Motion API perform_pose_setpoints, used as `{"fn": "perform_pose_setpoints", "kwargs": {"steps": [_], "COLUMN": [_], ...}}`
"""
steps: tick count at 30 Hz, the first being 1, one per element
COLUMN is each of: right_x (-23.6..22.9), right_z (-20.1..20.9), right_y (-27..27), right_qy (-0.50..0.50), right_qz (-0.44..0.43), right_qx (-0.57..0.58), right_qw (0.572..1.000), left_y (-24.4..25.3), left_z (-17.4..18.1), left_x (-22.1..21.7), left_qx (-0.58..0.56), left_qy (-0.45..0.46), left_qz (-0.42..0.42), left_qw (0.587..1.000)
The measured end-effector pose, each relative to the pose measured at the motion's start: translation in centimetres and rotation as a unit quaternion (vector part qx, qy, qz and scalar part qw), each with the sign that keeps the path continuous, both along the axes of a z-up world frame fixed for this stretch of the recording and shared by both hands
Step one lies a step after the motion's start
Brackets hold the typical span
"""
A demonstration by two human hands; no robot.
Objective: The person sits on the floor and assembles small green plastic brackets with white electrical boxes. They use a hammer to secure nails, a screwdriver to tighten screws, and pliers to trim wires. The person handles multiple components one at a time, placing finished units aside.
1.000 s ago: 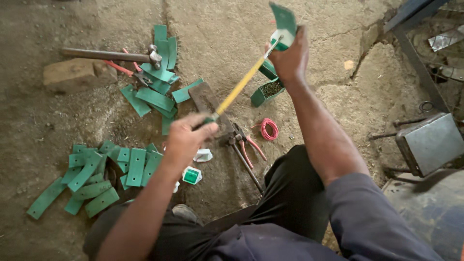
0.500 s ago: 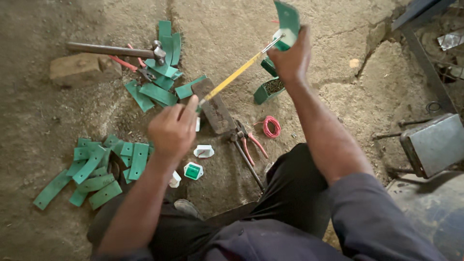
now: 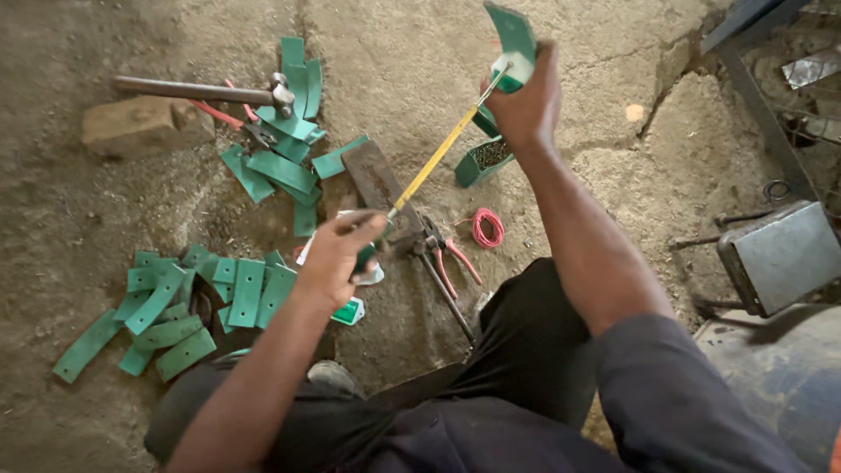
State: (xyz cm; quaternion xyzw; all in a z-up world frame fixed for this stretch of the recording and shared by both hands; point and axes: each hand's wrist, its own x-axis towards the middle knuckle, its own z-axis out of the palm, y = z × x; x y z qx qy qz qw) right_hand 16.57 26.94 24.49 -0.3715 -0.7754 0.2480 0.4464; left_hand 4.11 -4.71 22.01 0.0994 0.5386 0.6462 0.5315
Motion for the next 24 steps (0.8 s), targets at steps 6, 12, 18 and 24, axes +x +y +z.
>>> {"fn": "perform_pose_setpoints", "kwargs": {"steps": [6, 12, 18, 24], "right_x": [0.5, 0.4, 0.4, -0.1], "right_z": [-1.8, -1.9, -2.7, -2.8], "right_y": [1.0, 1.1, 1.4, 1.1], "right_qy": [0.019, -0.015, -0.027, -0.074], "right_qz": [0.017, 0.000, 0.005, 0.036], "right_qx": [0.016, 0.039, 0.022, -0.009], "right_qw": [1.000, 0.999, 0.999, 0.997], "left_y": [-0.8, -0.3, -1.1, -0.8], "left_z": [0.8, 1.5, 1.6, -0.1], "left_x": [-0.9, 0.8, -1.1, 0.0], "left_qx": [0.071, 0.082, 0.049, 0.031], "left_qy": [0.800, -0.033, 0.859, -0.184], "left_qz": [0.088, 0.112, 0.064, 0.079], "left_qw": [0.590, 0.990, 0.506, 0.979]}}
